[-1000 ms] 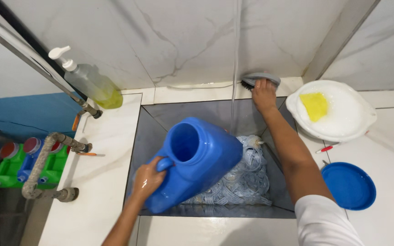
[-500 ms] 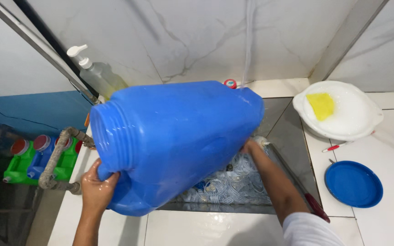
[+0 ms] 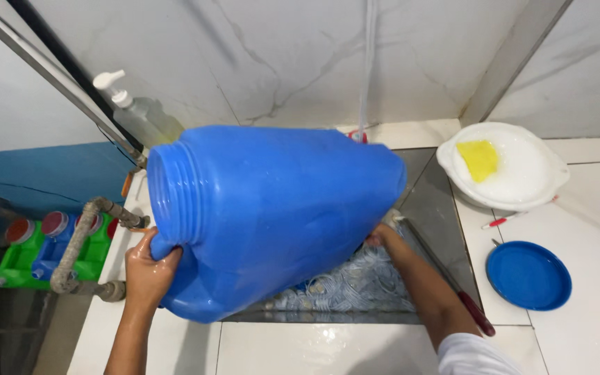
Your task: The person cleans a large blue plastic container by scrubbing it with a sponge and rinsing it under running water. They then use a heat gun to apply a shrink-wrap label to the container's lid.
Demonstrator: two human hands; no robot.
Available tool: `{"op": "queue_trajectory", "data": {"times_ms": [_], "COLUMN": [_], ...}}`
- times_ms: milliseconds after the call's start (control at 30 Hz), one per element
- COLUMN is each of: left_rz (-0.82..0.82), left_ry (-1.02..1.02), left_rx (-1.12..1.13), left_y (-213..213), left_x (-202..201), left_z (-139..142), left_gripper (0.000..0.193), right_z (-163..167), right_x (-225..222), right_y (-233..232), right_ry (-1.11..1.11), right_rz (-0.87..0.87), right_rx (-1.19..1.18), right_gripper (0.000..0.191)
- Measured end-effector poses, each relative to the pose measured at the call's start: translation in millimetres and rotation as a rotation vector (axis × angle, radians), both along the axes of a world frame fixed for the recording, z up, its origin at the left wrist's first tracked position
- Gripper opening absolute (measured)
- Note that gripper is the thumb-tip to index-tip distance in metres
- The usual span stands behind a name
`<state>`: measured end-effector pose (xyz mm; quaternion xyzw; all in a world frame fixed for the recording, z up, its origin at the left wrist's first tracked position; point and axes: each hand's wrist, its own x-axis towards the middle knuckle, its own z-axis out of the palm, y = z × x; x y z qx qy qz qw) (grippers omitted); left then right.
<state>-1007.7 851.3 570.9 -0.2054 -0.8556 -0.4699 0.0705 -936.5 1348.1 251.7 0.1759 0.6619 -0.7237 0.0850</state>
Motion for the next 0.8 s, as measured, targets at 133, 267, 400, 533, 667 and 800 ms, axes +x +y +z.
{"op": "queue_trajectory", "data": {"times_ms": [133,267,400,533,667,800], "left_rz": [-0.020,-0.019,-0.036,-0.063,-0.226,-0.236], "left_ry": [-0.069,-0.041,0.103,-0.001,-0.003,0.002], "left_rx": [0.013,0.072,-0.037,-0.191,-0.338,-0.545], "left_y": [-12,-11,-9,-5,36,107], "left_x": [-4,-14,-33,-39,-38,-28], "left_z": [-8,-7,9,14,-3,-37], "left_gripper": [0.034,0.035,0.038,0.023,0.033,0.030], "right_z": [47,37,3,54,121,130], "right_x": [-37,-43,-11,-43,-69,-64], "right_y": [92,74,-15,64,137,123], "right_ry": [0.151,0.122,0.026,0.227,0.348,0.181], "right_rz": [-0.235,-0.155,0.046,-0.187,-0.405,-0.332], "right_rx": [0.197,0.105,0.009,0.413,1.218,1.601], "right_gripper": [0.064,0.062,0.061,0.059,0.052,0.040]}}
